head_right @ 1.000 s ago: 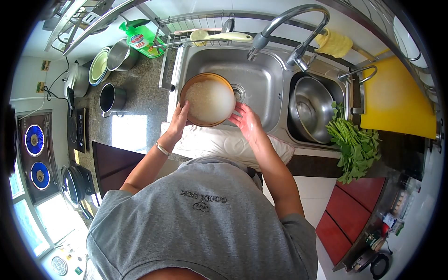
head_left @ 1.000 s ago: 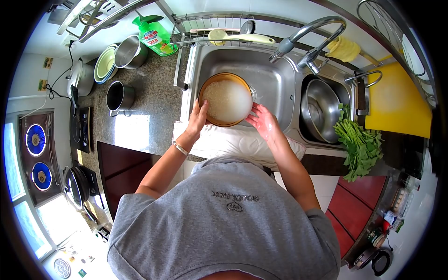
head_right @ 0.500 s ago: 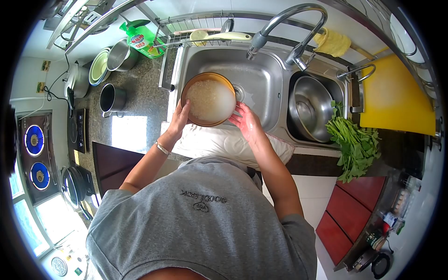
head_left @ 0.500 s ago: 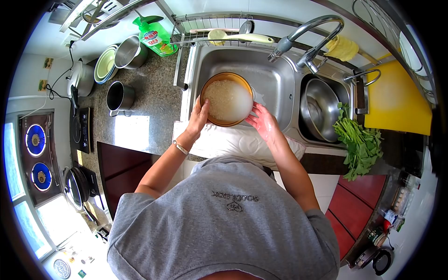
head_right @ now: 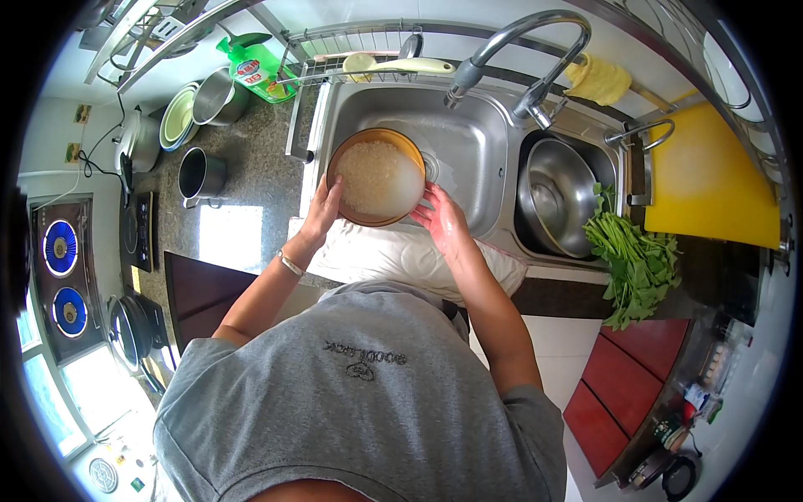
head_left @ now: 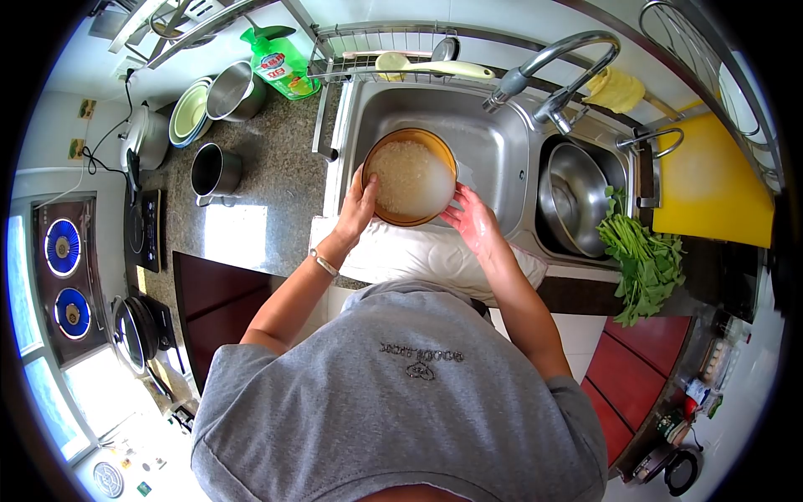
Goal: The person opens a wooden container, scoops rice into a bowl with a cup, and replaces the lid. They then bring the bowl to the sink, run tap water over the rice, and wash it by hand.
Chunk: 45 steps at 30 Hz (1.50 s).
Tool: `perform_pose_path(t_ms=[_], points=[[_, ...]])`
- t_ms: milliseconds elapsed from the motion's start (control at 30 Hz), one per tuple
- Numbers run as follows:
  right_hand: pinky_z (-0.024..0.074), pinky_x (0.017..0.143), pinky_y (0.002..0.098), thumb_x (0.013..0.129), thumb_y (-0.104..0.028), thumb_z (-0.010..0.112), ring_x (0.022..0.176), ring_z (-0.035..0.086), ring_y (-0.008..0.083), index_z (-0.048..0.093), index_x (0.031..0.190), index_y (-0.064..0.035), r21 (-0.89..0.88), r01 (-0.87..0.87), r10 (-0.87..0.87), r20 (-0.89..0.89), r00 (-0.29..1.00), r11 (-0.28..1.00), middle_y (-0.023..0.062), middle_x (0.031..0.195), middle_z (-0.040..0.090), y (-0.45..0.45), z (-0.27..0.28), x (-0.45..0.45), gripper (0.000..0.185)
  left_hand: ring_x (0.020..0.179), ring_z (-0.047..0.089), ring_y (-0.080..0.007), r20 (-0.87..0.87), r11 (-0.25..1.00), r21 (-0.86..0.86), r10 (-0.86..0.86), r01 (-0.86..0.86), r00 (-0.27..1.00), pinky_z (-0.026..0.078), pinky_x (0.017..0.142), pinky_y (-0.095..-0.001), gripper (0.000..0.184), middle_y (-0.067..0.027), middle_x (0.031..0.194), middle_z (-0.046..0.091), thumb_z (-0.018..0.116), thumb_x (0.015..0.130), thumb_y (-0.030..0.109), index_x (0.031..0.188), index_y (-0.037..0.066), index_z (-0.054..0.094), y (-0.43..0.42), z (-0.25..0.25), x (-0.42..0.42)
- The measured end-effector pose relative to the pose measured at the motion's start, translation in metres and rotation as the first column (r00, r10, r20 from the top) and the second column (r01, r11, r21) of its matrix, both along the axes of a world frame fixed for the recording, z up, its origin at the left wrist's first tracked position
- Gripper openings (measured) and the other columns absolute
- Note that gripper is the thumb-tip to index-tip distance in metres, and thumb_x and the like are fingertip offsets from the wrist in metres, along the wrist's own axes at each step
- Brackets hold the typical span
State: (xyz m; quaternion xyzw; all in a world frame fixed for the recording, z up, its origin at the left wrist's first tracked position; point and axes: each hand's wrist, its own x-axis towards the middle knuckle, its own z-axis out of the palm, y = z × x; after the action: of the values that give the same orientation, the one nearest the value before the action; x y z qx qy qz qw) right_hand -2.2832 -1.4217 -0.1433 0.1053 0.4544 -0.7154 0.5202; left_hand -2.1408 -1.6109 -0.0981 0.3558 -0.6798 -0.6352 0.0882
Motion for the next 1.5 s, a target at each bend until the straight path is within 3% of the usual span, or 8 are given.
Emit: perform_pose_path(t_ms=[200,533,700,933,1133,1200,1433,1500], points=[[0.0450,0.094,0.0399,0.099,-0.032,0.035,0.109,0.052,0.0260,0.041,0.131,-0.0048,0.000,0.006,-0.006,0.001,1.000,1.000,0.0092,0.126,0.048,-0.002,0.002,-0.001,0.043,0.121,0.043,-0.0227,0.076,0.999,-0.039,0.019,-0.016,0.997,0.033,0.102,-0.0327,0.053,-0.0161,0.132,0.046,0.041,0.100,0.034,0.142,0.006,0.028,0.005,0.017,-0.005],[0.0458,0.093,0.0401,0.099,-0.032,0.036,0.108,0.052,0.0256,0.041,0.131,-0.0047,-0.007,-0.007,0.007,-0.004,1.000,1.000,0.0091,0.125,0.048,-0.003,0.003,-0.003,0.043,0.122,0.046,-0.0270,0.040,0.994,-0.099,-0.038,0.042,0.998,0.035,0.102,-0.0344,0.052,-0.0194,0.130,0.049,0.040,0.099,0.036,0.141,0.007,0.029,-0.006,-0.001,-0.004],[0.0458,0.093,0.0398,0.099,-0.031,0.034,0.107,0.053,0.0252,0.042,0.131,-0.0048,-0.009,0.000,0.000,-0.003,1.000,1.000,0.0086,0.125,0.048,-0.004,0.005,-0.003,0.042,0.115,0.052,-0.0280,0.007,0.973,-0.225,-0.061,0.061,0.998,0.039,0.097,-0.0346,0.050,-0.0211,0.122,0.054,0.039,0.099,0.035,0.140,0.006,0.031,-0.008,-0.007,-0.004],[0.0456,0.093,0.0397,0.099,-0.031,0.034,0.105,0.053,0.0252,0.043,0.130,-0.0054,-0.012,0.011,-0.011,0.002,1.000,1.000,0.0080,0.124,0.049,-0.004,0.007,-0.002,0.041,0.106,0.057,-0.0269,-0.018,0.964,-0.259,-0.061,0.054,0.998,0.042,0.091,-0.0337,0.048,-0.0195,0.110,0.059,0.040,0.100,0.034,0.138,0.005,0.032,-0.008,-0.004,-0.006],[0.0449,0.093,0.0397,0.099,-0.032,0.035,0.105,0.053,0.0255,0.042,0.131,-0.0058,-0.022,0.009,-0.009,-0.006,1.000,1.000,0.0081,0.123,0.049,-0.004,0.006,-0.001,0.042,0.101,0.059,-0.0302,0.067,0.952,-0.293,-0.072,0.088,0.995,0.045,0.087,-0.0358,0.050,-0.0216,0.106,0.060,0.039,0.099,0.036,0.139,0.006,0.030,-0.010,0.001,-0.007],[0.0448,0.093,0.0396,0.099,-0.033,0.036,0.105,0.052,0.0255,0.041,0.131,-0.0062,-0.011,0.017,-0.017,-0.005,1.000,1.000,0.0081,0.124,0.049,-0.005,0.006,0.000,0.042,0.107,0.046,-0.0173,0.070,0.980,-0.181,-0.067,0.078,0.995,0.036,0.095,-0.0301,0.045,-0.0114,0.116,0.052,0.040,0.101,0.032,0.137,0.005,0.036,-0.009,0.006,-0.009],[0.0448,0.093,0.0392,0.099,-0.033,0.036,0.106,0.052,0.0254,0.041,0.130,-0.0067,-0.014,0.029,-0.029,0.004,1.000,0.999,0.0079,0.123,0.048,-0.006,0.004,0.002,0.041,0.107,0.047,-0.0173,0.057,0.978,-0.195,-0.068,0.078,0.996,0.036,0.095,-0.0300,0.045,-0.0116,0.115,0.052,0.039,0.101,0.032,0.137,0.006,0.036,-0.010,0.005,-0.011],[0.0445,0.093,0.0391,0.099,-0.032,0.036,0.107,0.051,0.0252,0.041,0.130,-0.0067,-0.022,0.031,-0.030,0.011,0.999,0.999,0.0075,0.124,0.048,-0.006,0.005,0.002,0.041,0.111,0.056,-0.0380,0.064,0.931,-0.343,-0.108,0.124,0.992,0.044,0.092,-0.0406,0.049,-0.0258,0.117,0.056,0.037,0.099,0.037,0.139,0.008,0.030,-0.011,0.003,-0.011]])
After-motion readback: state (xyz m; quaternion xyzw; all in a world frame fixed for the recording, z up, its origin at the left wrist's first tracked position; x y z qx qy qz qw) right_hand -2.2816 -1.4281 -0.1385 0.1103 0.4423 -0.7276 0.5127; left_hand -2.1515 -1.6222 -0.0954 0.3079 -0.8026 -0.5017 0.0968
